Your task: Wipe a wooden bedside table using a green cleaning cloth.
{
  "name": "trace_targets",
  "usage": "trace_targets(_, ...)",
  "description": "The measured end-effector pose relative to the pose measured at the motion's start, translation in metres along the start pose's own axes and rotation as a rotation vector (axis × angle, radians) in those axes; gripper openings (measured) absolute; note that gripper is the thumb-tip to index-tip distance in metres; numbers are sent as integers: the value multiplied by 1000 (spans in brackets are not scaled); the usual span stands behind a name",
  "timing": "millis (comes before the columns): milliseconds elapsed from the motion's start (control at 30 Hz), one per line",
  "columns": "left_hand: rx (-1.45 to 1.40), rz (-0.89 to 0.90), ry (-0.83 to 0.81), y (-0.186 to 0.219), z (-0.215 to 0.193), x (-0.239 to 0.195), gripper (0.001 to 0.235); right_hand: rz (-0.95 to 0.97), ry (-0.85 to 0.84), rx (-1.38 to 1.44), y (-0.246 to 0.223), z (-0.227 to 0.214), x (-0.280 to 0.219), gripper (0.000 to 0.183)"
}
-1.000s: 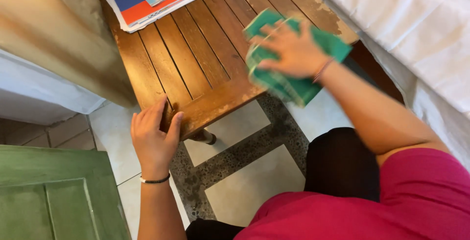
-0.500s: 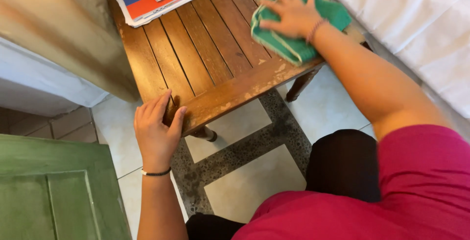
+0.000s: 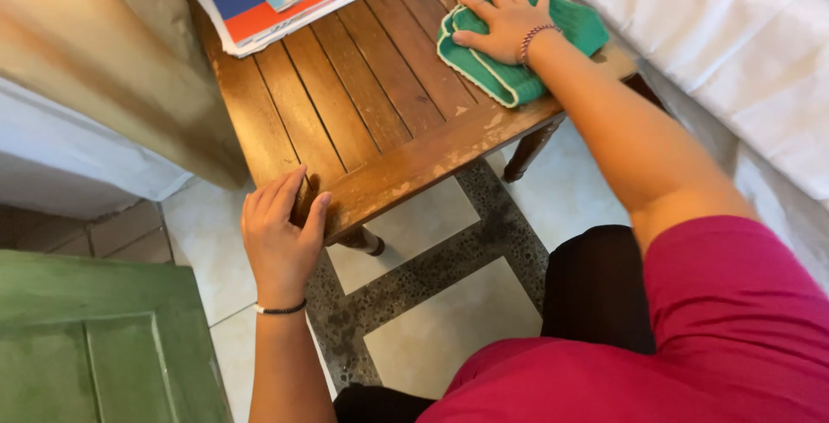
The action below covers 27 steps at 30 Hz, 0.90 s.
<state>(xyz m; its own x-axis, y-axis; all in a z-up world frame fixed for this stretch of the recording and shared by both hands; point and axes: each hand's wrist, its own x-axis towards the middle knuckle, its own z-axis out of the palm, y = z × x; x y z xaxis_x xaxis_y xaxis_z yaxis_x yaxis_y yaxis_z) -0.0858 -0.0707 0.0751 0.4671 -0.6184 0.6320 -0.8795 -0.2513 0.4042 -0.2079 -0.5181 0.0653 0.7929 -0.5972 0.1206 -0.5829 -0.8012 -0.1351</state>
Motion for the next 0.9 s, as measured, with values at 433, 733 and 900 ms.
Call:
trace_targets(433, 188, -111, 9, 33, 14, -2, 92, -392, 12, 1045, -218, 24, -85, 77)
trace_targets(733, 325, -139, -535, 73, 40, 32, 102, -705, 113, 447, -79, -62, -116, 63)
trace_targets(900, 380, -420, -561, 8, 49, 63, 102, -454, 157, 41, 24, -20, -119, 56)
